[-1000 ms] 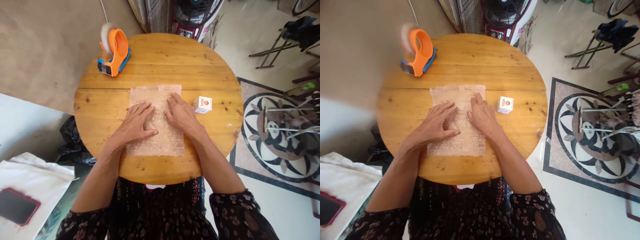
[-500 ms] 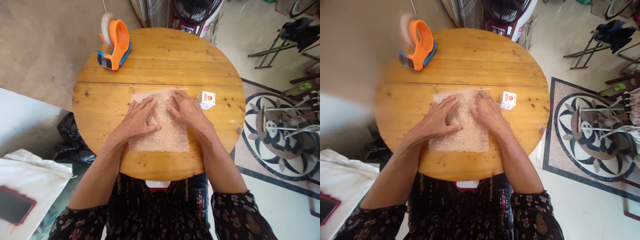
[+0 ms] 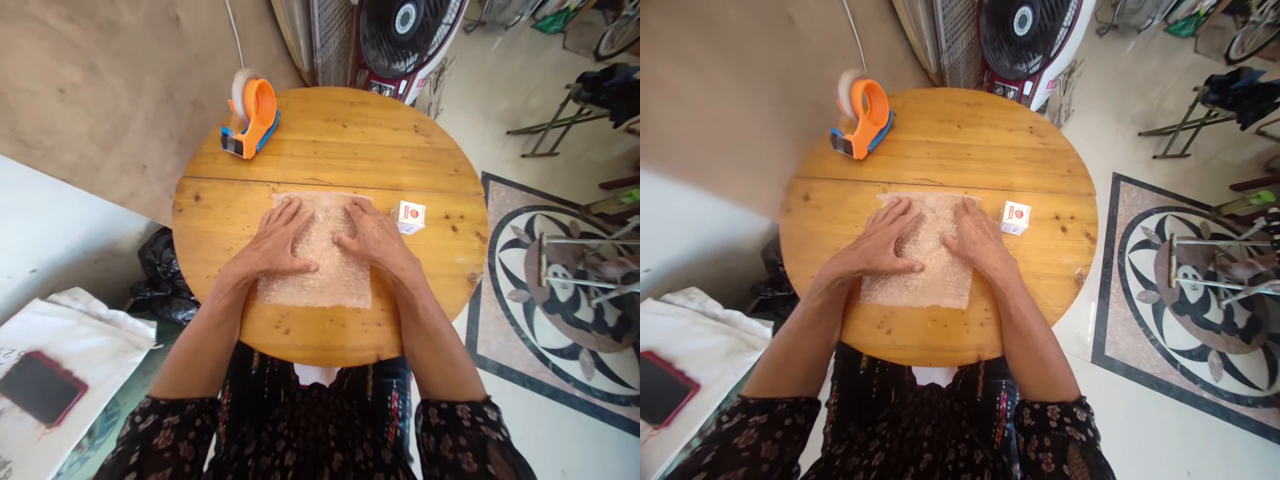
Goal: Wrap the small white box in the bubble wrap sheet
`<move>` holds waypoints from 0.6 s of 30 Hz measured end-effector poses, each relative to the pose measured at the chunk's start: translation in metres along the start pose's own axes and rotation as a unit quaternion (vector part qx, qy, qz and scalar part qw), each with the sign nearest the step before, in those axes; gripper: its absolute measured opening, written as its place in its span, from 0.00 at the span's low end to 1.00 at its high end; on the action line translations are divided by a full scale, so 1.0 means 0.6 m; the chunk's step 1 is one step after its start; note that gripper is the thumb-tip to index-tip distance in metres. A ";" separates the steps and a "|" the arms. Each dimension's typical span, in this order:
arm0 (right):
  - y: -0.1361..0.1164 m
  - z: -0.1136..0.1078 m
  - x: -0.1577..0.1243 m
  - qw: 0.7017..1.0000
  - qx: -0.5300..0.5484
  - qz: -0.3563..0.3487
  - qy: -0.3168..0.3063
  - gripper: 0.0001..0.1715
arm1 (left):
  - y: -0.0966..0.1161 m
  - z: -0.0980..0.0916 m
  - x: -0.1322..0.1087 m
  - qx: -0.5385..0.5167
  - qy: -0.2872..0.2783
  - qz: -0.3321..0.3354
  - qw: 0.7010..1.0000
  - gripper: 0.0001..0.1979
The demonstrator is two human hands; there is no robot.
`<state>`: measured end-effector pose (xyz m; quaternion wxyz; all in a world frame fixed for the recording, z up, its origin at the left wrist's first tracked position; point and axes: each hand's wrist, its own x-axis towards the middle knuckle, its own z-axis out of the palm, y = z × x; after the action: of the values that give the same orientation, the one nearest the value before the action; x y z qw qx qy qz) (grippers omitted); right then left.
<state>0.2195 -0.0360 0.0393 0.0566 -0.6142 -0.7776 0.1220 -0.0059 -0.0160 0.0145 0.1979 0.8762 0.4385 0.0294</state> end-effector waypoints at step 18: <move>-0.005 -0.041 -0.019 1.000 -0.016 0.013 -0.021 0.23 | -0.003 0.003 -0.005 0.014 0.006 0.018 1.000 0.54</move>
<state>0.2253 -0.0449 0.0644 0.0288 -0.6225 -0.7724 0.1230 -0.0089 -0.0178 0.0126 0.1827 0.8863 0.4243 0.0324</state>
